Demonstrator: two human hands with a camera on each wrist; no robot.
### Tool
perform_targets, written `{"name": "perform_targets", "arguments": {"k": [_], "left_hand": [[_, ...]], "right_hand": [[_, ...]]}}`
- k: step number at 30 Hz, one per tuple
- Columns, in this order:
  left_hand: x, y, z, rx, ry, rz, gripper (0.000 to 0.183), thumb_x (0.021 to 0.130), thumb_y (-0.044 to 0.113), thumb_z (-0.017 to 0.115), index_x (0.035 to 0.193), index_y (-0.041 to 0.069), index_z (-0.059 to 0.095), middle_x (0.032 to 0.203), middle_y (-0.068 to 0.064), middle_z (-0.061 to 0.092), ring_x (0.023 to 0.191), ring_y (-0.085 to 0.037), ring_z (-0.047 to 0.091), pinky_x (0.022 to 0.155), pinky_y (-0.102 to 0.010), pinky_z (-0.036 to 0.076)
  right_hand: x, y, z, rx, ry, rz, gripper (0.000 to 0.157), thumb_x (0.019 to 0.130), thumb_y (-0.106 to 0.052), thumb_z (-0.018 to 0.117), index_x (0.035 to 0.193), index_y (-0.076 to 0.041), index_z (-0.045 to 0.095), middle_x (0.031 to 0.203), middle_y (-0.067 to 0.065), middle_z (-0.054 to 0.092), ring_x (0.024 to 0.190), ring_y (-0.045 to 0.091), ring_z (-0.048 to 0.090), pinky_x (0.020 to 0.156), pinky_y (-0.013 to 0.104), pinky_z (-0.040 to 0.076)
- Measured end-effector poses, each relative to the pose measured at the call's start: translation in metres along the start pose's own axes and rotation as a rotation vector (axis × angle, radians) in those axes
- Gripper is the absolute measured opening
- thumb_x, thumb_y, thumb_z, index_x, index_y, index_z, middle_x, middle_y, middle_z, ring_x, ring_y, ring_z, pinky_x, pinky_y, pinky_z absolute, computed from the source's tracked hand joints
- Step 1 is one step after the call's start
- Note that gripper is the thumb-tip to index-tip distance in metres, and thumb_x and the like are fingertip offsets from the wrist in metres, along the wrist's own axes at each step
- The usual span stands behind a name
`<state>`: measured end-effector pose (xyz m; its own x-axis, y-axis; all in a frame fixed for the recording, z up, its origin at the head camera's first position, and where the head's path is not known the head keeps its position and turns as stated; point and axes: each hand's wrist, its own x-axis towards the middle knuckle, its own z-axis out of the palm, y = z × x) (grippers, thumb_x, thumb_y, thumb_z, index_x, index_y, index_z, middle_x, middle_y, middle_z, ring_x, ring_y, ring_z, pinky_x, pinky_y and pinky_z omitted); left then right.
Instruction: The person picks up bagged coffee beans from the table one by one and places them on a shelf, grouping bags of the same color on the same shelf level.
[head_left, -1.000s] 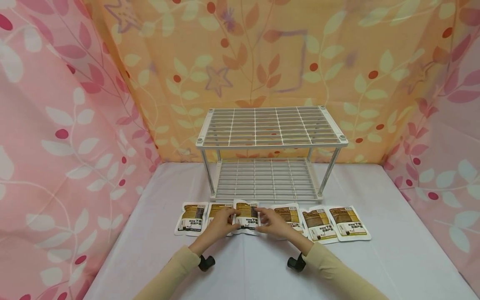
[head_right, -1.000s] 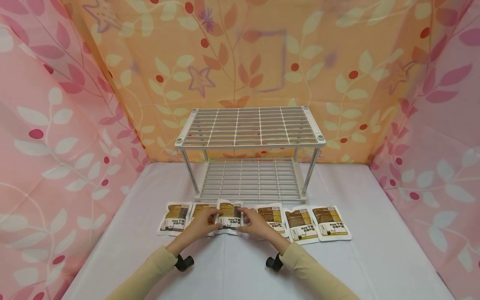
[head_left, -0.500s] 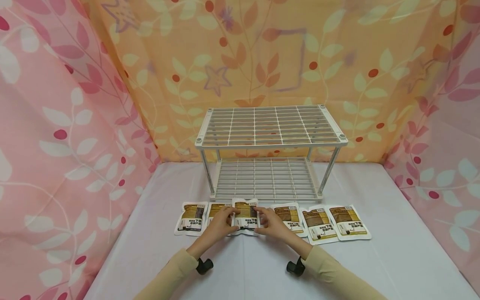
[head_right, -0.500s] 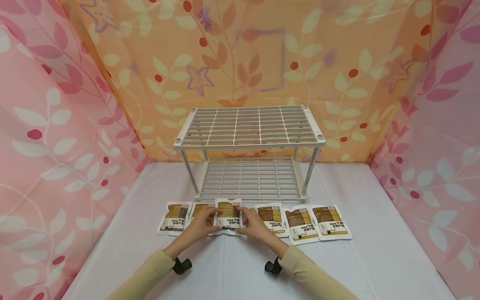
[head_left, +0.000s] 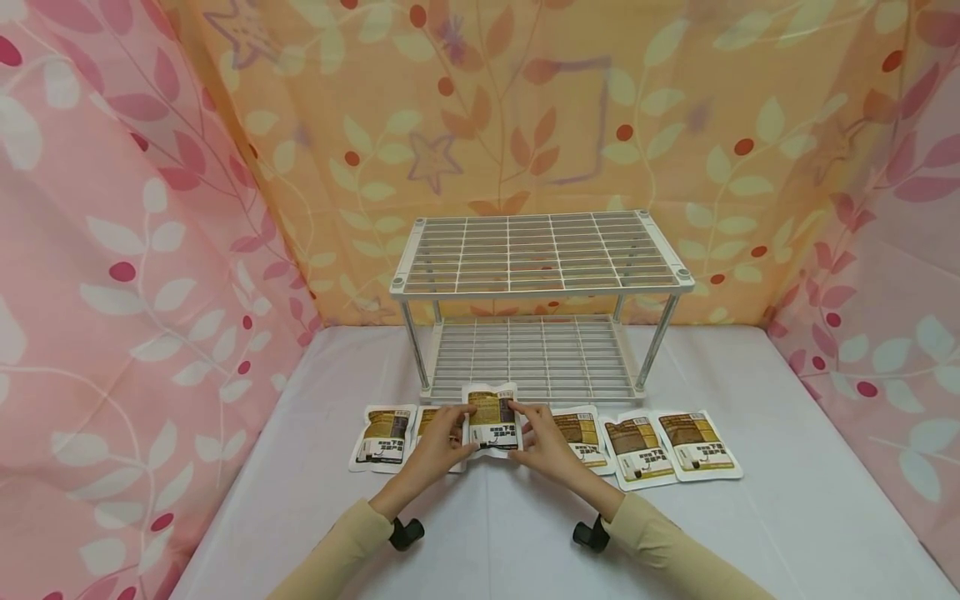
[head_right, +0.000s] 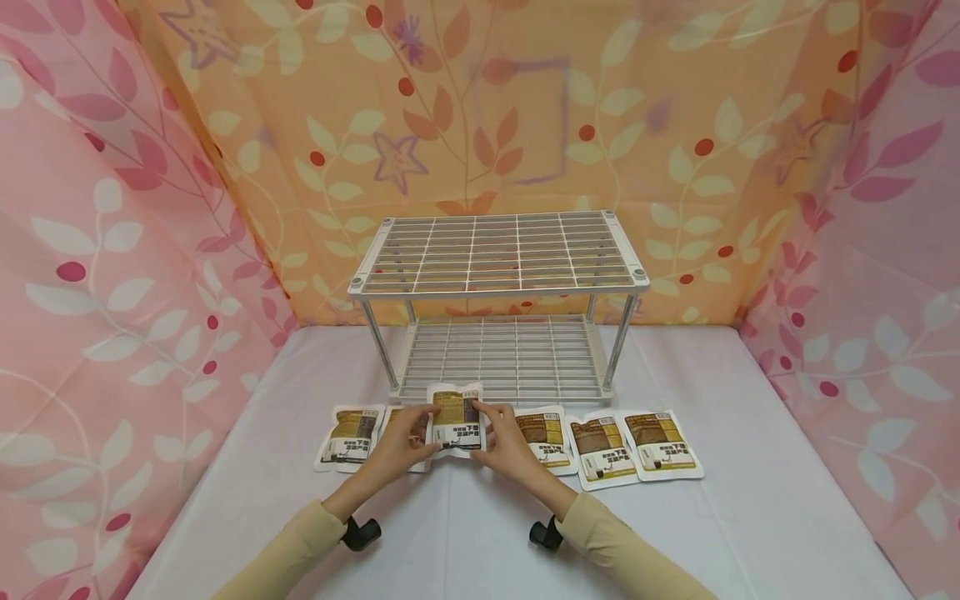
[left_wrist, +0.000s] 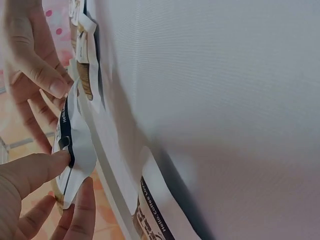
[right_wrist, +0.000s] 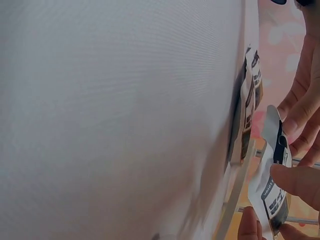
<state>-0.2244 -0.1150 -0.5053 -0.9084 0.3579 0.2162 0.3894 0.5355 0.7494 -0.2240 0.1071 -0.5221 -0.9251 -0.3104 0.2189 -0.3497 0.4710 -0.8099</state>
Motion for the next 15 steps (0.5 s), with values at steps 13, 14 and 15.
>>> {"name": "perform_targets", "arguments": {"k": [13,14,15], "left_hand": [[0.008,0.014,-0.001,-0.012,0.05,0.045,0.056,0.081,0.011,0.072,0.132,0.013,0.048,0.11,-0.009,0.048,0.079,-0.025,0.055,0.063,-0.02,0.05],[0.009,0.015,0.0,-0.007,0.054,0.053,0.057,0.08,0.01,0.072,0.132,0.013,0.048,0.11,-0.008,0.048,0.079,-0.026,0.055,0.063,-0.02,0.05],[0.01,0.017,-0.001,-0.005,0.058,0.061,0.058,0.079,0.009,0.073,0.132,0.013,0.048,0.11,-0.008,0.048,0.08,-0.025,0.056,0.063,-0.02,0.051]], "right_hand": [[0.002,-0.011,-0.014,-0.062,0.113,-0.083,0.083,0.065,0.005,0.079,0.138,-0.011,0.043,0.123,0.015,0.04,0.09,0.017,0.051,0.07,0.027,0.053],[0.003,-0.011,-0.016,-0.062,0.119,-0.092,0.082,0.065,0.005,0.079,0.138,-0.011,0.044,0.123,0.015,0.04,0.09,0.018,0.051,0.07,0.029,0.054],[0.003,-0.012,-0.017,-0.061,0.127,-0.103,0.082,0.065,0.006,0.079,0.137,-0.011,0.044,0.123,0.016,0.04,0.09,0.018,0.051,0.07,0.03,0.054]]}}
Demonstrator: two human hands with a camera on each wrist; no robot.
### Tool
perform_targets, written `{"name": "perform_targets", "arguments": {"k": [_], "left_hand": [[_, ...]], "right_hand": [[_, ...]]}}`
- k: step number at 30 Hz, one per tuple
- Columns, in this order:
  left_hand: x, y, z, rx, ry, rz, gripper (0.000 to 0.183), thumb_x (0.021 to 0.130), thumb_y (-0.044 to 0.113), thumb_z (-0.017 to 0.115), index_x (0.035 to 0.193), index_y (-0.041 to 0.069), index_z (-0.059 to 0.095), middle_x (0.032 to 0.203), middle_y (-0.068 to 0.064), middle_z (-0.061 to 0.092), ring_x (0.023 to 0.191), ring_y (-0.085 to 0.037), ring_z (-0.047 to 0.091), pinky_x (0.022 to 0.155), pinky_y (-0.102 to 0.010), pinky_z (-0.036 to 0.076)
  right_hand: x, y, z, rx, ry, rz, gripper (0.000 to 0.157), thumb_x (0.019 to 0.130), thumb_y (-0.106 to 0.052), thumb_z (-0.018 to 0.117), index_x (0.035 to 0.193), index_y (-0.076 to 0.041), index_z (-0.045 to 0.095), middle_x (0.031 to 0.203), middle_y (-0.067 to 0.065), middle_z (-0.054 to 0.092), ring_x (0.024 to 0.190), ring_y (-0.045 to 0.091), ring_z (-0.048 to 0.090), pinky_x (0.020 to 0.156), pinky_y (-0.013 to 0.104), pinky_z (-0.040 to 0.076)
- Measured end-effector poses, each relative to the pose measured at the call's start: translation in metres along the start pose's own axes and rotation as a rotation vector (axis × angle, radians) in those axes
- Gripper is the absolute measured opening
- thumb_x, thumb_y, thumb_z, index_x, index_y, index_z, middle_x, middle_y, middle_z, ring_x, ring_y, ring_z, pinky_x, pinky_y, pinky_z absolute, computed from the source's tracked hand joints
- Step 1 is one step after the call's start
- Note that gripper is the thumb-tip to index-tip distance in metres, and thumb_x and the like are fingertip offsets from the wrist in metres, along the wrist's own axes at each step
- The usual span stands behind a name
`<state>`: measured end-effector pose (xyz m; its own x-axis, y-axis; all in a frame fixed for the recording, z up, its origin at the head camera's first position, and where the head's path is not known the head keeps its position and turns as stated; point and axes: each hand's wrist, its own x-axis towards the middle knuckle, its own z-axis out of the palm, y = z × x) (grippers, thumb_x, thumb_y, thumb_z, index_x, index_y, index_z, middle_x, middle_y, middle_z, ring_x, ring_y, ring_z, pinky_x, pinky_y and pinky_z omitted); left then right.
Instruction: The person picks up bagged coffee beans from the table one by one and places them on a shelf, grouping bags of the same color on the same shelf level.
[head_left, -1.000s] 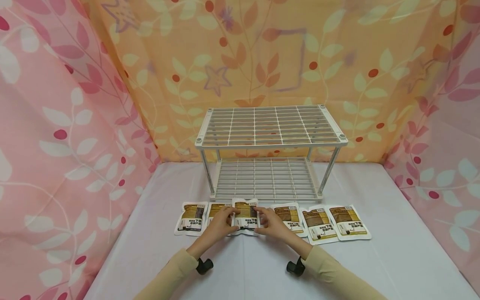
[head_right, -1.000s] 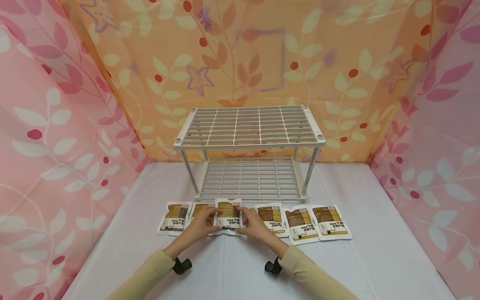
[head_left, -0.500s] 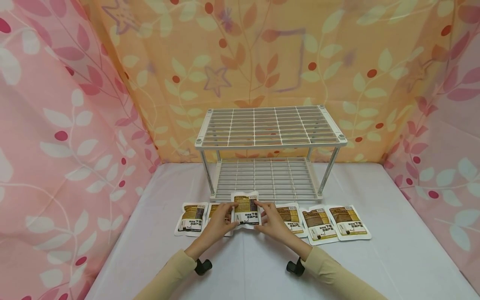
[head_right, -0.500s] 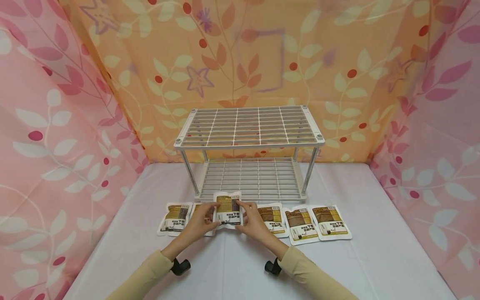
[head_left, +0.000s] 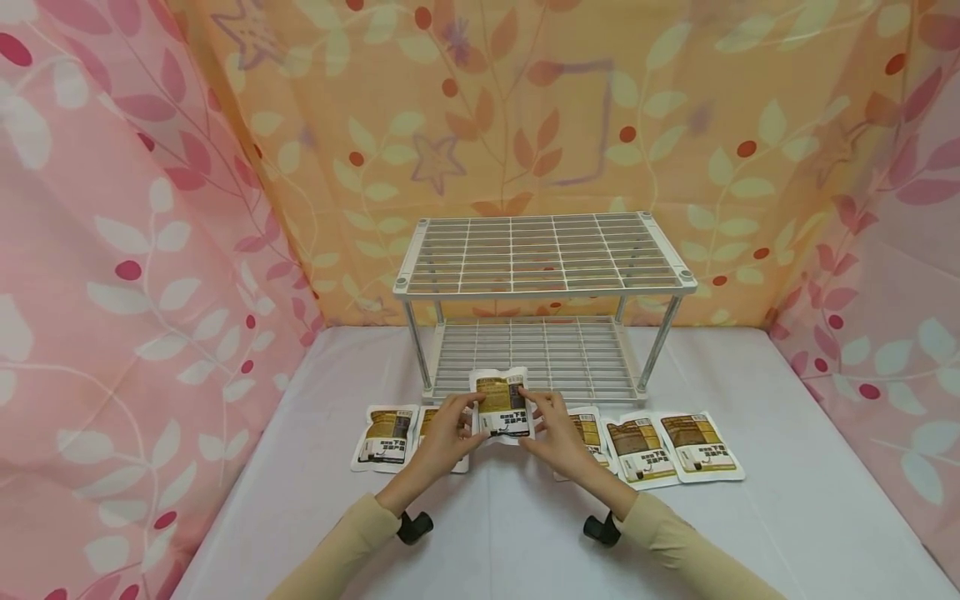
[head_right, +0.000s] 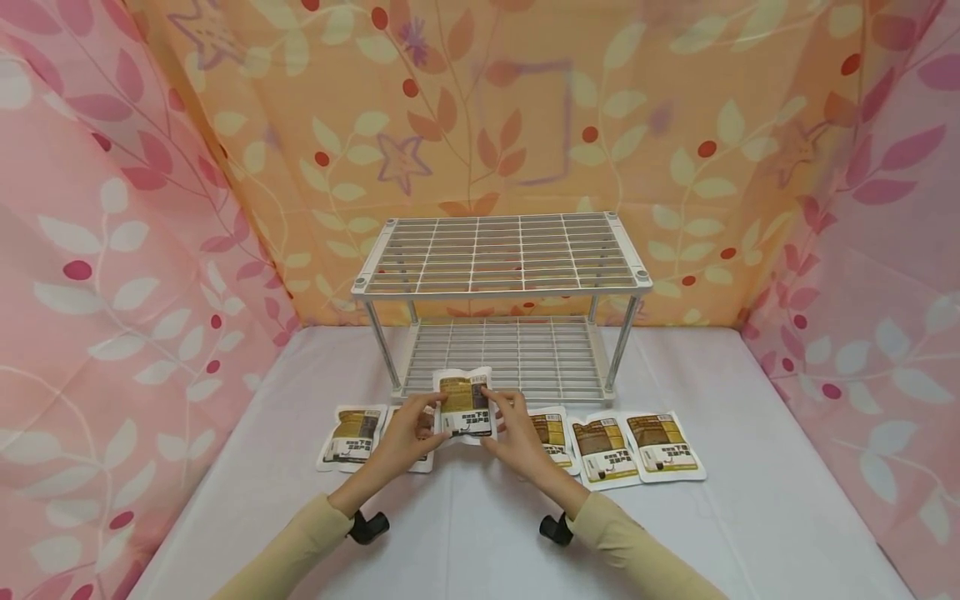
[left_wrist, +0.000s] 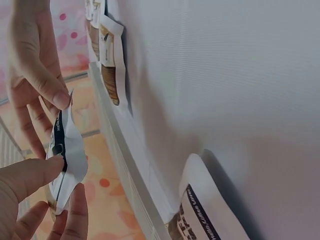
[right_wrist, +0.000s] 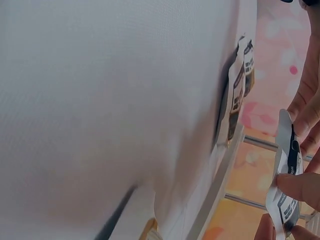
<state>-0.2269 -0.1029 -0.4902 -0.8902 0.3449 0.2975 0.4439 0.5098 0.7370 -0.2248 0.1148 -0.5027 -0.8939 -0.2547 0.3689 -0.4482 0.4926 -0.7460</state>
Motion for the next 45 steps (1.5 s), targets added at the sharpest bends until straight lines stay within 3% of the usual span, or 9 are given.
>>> {"name": "perform_targets", "arguments": {"k": [8,15,19,29,39,45], "left_hand": [[0.008,0.012,0.002,-0.043,0.015,0.053,0.063,0.076,0.0,0.073,0.132,0.008,0.047,0.119,-0.014,0.046,0.089,-0.022,0.055,0.07,-0.035,0.055],[0.013,0.019,0.003,-0.034,0.032,0.056,0.066,0.075,-0.001,0.073,0.134,0.012,0.046,0.12,-0.009,0.045,0.091,-0.018,0.054,0.072,-0.028,0.055],[0.014,0.022,0.004,-0.031,0.037,0.074,0.067,0.075,-0.002,0.073,0.134,0.013,0.046,0.12,-0.009,0.044,0.092,-0.017,0.052,0.073,-0.03,0.055],[0.023,0.033,0.006,0.063,0.046,0.167,0.067,0.077,0.001,0.072,0.136,0.016,0.044,0.121,-0.01,0.043,0.092,-0.018,0.051,0.074,-0.03,0.054],[0.029,0.042,0.008,0.093,0.079,0.205,0.068,0.078,0.002,0.072,0.137,0.019,0.042,0.123,-0.005,0.043,0.092,-0.013,0.05,0.074,-0.025,0.053],[0.033,0.049,0.008,0.098,0.12,0.266,0.068,0.078,0.001,0.072,0.137,0.018,0.043,0.126,-0.005,0.042,0.092,-0.014,0.05,0.073,-0.023,0.052]], "right_hand": [[0.002,-0.003,-0.013,-0.028,0.032,-0.049,0.081,0.066,0.006,0.079,0.137,-0.01,0.044,0.124,0.019,0.039,0.09,0.022,0.052,0.067,0.027,0.054],[0.004,-0.005,-0.023,-0.052,0.051,-0.103,0.081,0.067,0.006,0.078,0.138,-0.01,0.042,0.125,0.02,0.038,0.092,0.024,0.053,0.067,0.036,0.055],[0.004,-0.005,-0.027,-0.066,0.062,-0.123,0.08,0.068,0.005,0.078,0.138,-0.01,0.042,0.127,0.02,0.037,0.091,0.023,0.053,0.066,0.038,0.055],[0.003,-0.006,-0.038,-0.131,0.118,-0.163,0.081,0.068,0.004,0.078,0.138,-0.011,0.042,0.128,0.018,0.037,0.093,0.022,0.052,0.068,0.029,0.054],[0.002,-0.01,-0.048,-0.156,0.176,-0.21,0.08,0.069,0.004,0.077,0.139,-0.011,0.041,0.129,0.019,0.035,0.093,0.021,0.05,0.068,0.037,0.054],[0.004,-0.015,-0.056,-0.172,0.201,-0.219,0.08,0.07,0.002,0.077,0.14,-0.013,0.04,0.131,0.018,0.035,0.096,0.021,0.049,0.071,0.035,0.054]]}}
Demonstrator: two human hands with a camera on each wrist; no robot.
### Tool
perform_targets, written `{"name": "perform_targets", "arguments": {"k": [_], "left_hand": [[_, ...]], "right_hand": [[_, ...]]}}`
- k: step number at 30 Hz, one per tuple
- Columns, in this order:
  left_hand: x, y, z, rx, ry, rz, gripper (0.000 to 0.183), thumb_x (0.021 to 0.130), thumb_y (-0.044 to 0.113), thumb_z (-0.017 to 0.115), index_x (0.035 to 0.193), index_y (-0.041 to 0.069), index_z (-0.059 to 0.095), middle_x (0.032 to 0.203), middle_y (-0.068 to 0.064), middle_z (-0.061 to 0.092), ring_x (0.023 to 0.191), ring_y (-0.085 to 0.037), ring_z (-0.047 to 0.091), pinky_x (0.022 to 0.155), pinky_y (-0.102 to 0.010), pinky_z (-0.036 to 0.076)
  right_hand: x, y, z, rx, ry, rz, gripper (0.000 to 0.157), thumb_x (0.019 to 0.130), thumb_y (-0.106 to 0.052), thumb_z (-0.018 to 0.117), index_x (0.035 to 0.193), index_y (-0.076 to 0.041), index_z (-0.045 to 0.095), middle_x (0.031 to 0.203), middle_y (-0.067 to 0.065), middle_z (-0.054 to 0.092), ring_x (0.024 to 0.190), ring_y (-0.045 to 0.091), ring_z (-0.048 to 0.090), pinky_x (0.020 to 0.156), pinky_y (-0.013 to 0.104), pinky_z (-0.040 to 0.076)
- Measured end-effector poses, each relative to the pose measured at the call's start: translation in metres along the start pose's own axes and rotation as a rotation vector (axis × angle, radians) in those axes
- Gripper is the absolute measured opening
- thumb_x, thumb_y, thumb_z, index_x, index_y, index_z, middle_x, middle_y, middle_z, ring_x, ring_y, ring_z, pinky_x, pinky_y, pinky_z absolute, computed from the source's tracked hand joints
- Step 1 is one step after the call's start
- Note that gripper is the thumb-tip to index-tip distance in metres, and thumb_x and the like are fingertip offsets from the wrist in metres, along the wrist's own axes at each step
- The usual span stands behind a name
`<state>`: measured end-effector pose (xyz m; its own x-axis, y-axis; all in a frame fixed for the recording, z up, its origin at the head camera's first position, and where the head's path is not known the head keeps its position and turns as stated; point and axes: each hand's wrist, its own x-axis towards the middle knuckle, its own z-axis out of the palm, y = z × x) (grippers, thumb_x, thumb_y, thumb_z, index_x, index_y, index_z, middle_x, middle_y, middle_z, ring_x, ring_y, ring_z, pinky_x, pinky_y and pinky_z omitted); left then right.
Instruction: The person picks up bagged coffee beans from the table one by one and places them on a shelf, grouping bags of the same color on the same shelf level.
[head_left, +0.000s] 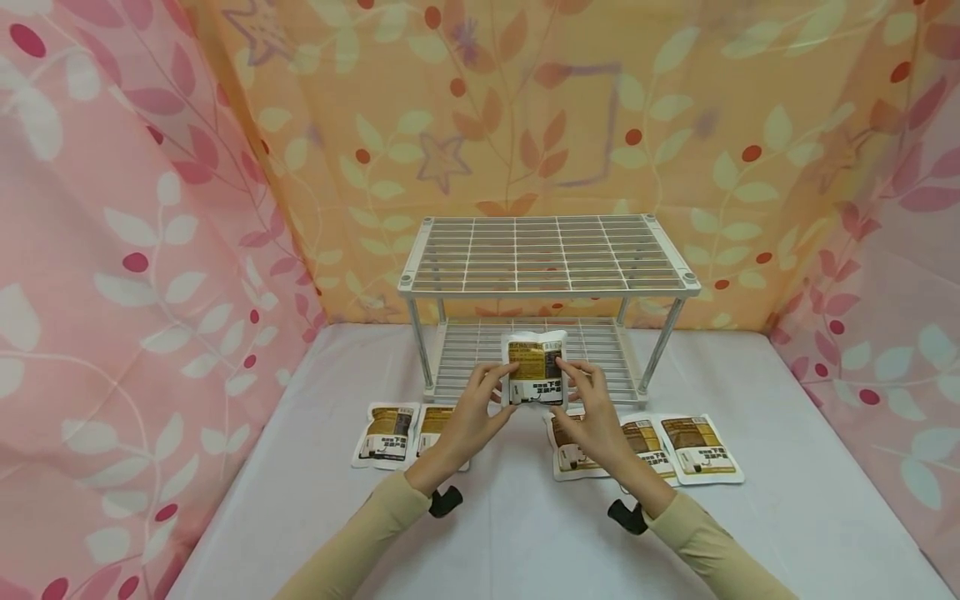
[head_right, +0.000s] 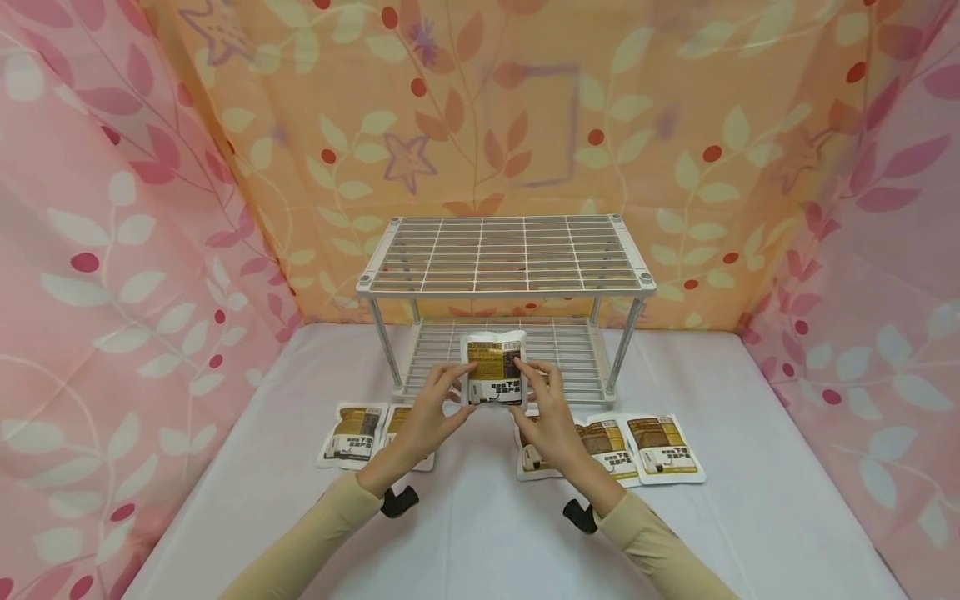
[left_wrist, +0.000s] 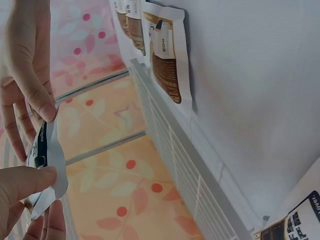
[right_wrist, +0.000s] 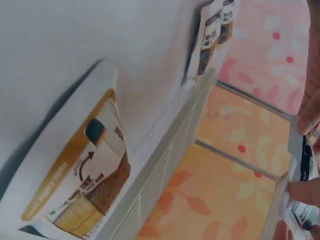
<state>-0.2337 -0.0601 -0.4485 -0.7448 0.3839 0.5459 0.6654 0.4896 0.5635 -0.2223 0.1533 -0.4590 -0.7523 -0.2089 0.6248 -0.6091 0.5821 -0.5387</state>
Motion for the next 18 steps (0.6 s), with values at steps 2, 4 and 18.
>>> {"name": "perform_targets", "arguments": {"k": [2,4,18], "left_hand": [[0.002,0.002,0.0,-0.003,0.005,0.016,0.067,0.078,0.001,0.071,0.137,0.017,0.043,0.126,-0.006,0.042,0.093,-0.015,0.05,0.074,-0.024,0.053],[0.005,0.005,0.0,-0.001,0.005,0.024,0.066,0.079,0.002,0.07,0.137,0.017,0.042,0.127,-0.007,0.041,0.094,-0.015,0.05,0.075,-0.022,0.052],[0.024,0.02,-0.003,0.033,0.082,0.129,0.066,0.078,-0.003,0.069,0.137,0.013,0.043,0.127,-0.011,0.041,0.095,-0.018,0.051,0.076,-0.027,0.053]], "right_hand": [[0.001,-0.001,-0.003,-0.006,0.018,-0.013,0.081,0.07,0.002,0.077,0.14,-0.013,0.04,0.131,0.018,0.036,0.096,0.022,0.049,0.07,0.035,0.054],[0.003,-0.002,-0.007,-0.005,0.035,-0.03,0.08,0.069,0.003,0.077,0.139,-0.012,0.041,0.131,0.019,0.036,0.097,0.023,0.049,0.07,0.036,0.054],[0.017,-0.009,-0.027,-0.036,0.086,-0.096,0.075,0.072,0.004,0.074,0.138,-0.006,0.041,0.132,0.021,0.035,0.086,0.024,0.052,0.071,0.037,0.05]]}}
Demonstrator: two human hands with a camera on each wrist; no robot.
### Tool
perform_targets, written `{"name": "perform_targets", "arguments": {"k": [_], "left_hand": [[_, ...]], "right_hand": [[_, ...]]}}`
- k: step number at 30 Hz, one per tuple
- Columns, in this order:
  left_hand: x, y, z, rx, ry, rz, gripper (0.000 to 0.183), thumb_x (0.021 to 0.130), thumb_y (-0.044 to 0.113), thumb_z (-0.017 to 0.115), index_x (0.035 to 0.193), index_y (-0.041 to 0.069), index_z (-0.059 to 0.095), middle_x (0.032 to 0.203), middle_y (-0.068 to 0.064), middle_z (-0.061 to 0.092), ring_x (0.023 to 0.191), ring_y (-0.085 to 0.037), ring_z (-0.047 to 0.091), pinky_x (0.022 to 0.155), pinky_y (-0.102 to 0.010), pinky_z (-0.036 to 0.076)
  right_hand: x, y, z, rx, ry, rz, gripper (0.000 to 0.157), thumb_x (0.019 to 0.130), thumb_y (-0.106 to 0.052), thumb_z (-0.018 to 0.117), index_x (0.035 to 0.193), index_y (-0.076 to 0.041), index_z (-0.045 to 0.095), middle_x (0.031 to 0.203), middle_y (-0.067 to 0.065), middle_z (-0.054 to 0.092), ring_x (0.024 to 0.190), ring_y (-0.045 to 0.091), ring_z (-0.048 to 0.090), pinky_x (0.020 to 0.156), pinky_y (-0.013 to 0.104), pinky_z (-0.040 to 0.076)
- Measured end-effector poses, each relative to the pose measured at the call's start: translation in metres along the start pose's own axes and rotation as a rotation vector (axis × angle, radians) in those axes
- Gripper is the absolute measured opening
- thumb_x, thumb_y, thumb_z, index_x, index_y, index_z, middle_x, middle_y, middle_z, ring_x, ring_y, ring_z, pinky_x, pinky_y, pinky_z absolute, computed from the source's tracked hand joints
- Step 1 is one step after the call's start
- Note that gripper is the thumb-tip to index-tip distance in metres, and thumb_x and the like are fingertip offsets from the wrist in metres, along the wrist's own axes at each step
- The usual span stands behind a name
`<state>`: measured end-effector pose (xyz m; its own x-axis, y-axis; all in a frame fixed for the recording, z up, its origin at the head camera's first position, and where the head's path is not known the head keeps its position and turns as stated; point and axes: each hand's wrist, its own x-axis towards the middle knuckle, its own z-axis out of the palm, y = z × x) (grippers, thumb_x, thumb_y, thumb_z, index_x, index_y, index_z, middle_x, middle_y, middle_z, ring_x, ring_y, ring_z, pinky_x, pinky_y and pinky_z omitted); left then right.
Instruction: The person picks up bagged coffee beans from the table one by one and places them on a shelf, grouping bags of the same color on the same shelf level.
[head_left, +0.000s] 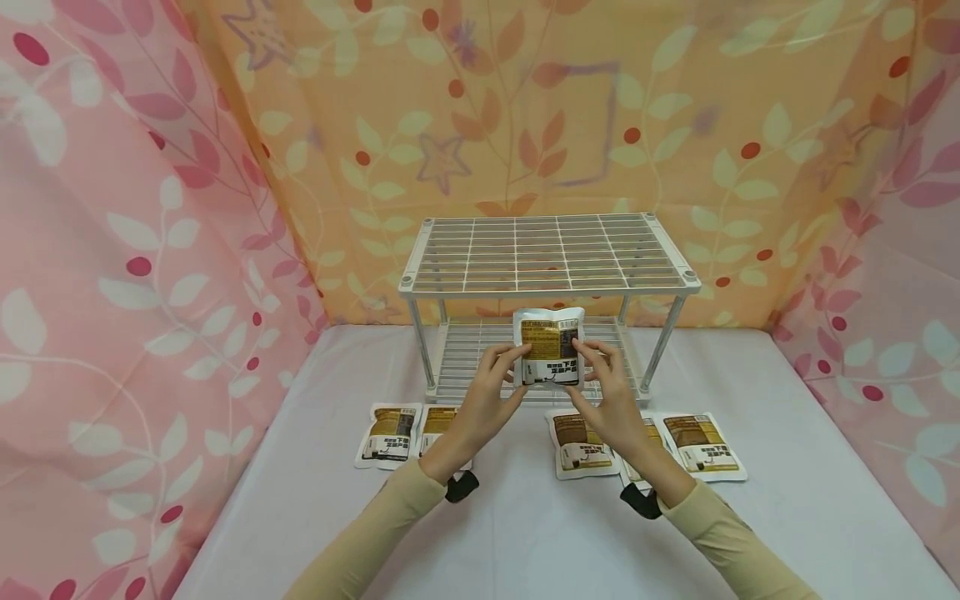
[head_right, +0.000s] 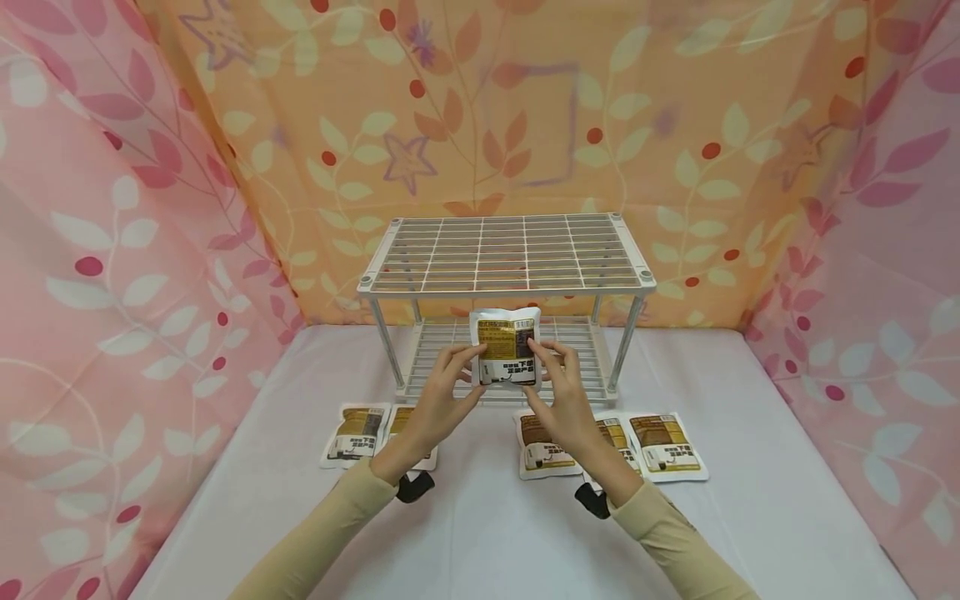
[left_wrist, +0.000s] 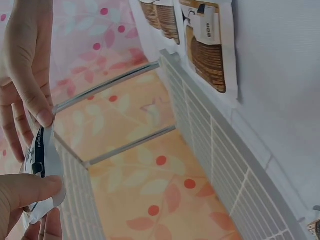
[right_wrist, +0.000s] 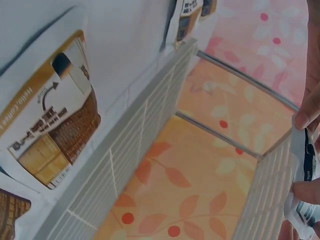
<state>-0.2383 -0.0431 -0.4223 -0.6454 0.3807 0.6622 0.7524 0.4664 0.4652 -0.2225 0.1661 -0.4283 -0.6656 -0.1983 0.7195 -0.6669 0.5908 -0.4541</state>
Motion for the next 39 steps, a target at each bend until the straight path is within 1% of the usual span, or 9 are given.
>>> {"name": "perform_targets", "arguments": {"k": [5,9,14,21,23,26,31,34,39], "left_hand": [[0.008,0.005,0.0,-0.022,0.02,0.006,0.065,0.079,-0.004,0.069,0.136,0.013,0.044,0.128,-0.013,0.039,0.094,-0.019,0.053,0.076,-0.031,0.053],[0.012,0.008,0.0,-0.023,0.041,0.014,0.065,0.079,-0.004,0.069,0.136,0.012,0.044,0.13,-0.014,0.038,0.097,-0.02,0.054,0.077,-0.03,0.052],[0.019,0.01,0.001,-0.018,0.069,0.051,0.062,0.08,-0.003,0.067,0.136,0.009,0.044,0.129,-0.013,0.038,0.101,-0.02,0.054,0.08,-0.026,0.051],[0.03,0.016,-0.001,-0.01,0.103,0.096,0.063,0.079,-0.002,0.069,0.136,0.006,0.045,0.13,-0.013,0.04,0.101,-0.021,0.053,0.081,-0.023,0.05],[0.033,0.017,-0.002,-0.008,0.103,0.101,0.063,0.078,-0.002,0.07,0.136,0.006,0.045,0.13,-0.012,0.04,0.101,-0.021,0.053,0.081,-0.024,0.05],[0.038,0.02,-0.003,-0.022,0.095,0.104,0.064,0.077,-0.002,0.071,0.135,0.004,0.046,0.13,-0.013,0.04,0.102,-0.021,0.052,0.081,-0.028,0.051],[0.046,0.023,-0.003,-0.004,0.097,0.102,0.062,0.076,0.0,0.073,0.133,0.003,0.048,0.131,-0.016,0.042,0.101,-0.02,0.052,0.081,-0.026,0.05],[0.05,0.024,-0.003,0.009,0.102,0.097,0.06,0.077,0.003,0.073,0.132,0.003,0.05,0.132,-0.016,0.043,0.103,-0.021,0.052,0.083,-0.024,0.05],[0.057,0.025,-0.002,0.025,0.101,0.091,0.053,0.079,0.007,0.072,0.128,0.004,0.054,0.134,-0.013,0.043,0.114,-0.021,0.05,0.09,-0.023,0.048]], "right_hand": [[0.007,0.0,-0.007,-0.022,0.019,-0.025,0.073,0.072,0.006,0.074,0.137,-0.004,0.042,0.132,0.022,0.034,0.087,0.027,0.051,0.072,0.031,0.048],[0.012,0.0,-0.011,-0.024,0.039,-0.049,0.072,0.071,0.008,0.073,0.136,-0.002,0.043,0.132,0.024,0.034,0.086,0.026,0.051,0.071,0.032,0.047],[0.018,0.0,-0.017,-0.036,0.08,-0.088,0.073,0.068,0.01,0.075,0.134,0.0,0.046,0.13,0.025,0.037,0.087,0.025,0.051,0.071,0.031,0.047],[0.024,-0.004,-0.025,-0.026,0.089,-0.07,0.072,0.07,0.005,0.076,0.135,-0.002,0.046,0.133,0.022,0.037,0.095,0.027,0.049,0.077,0.025,0.045],[0.025,-0.004,-0.028,-0.033,0.088,-0.072,0.074,0.069,0.003,0.077,0.136,-0.003,0.045,0.134,0.022,0.037,0.101,0.03,0.048,0.08,0.028,0.044],[0.028,-0.004,-0.031,-0.049,0.09,-0.086,0.078,0.066,0.001,0.079,0.136,-0.003,0.044,0.135,0.022,0.037,0.104,0.031,0.048,0.08,0.03,0.042],[0.034,-0.003,-0.037,-0.071,0.094,-0.133,0.081,0.063,0.002,0.082,0.135,0.0,0.045,0.135,0.024,0.039,0.107,0.035,0.045,0.083,0.038,0.041],[0.038,-0.002,-0.041,-0.081,0.094,-0.143,0.079,0.062,0.003,0.082,0.133,0.001,0.047,0.135,0.023,0.041,0.111,0.036,0.044,0.085,0.043,0.041],[0.042,0.0,-0.047,-0.095,0.088,-0.122,0.074,0.064,0.002,0.081,0.131,-0.001,0.051,0.136,0.019,0.043,0.117,0.036,0.044,0.083,0.047,0.044]]}}
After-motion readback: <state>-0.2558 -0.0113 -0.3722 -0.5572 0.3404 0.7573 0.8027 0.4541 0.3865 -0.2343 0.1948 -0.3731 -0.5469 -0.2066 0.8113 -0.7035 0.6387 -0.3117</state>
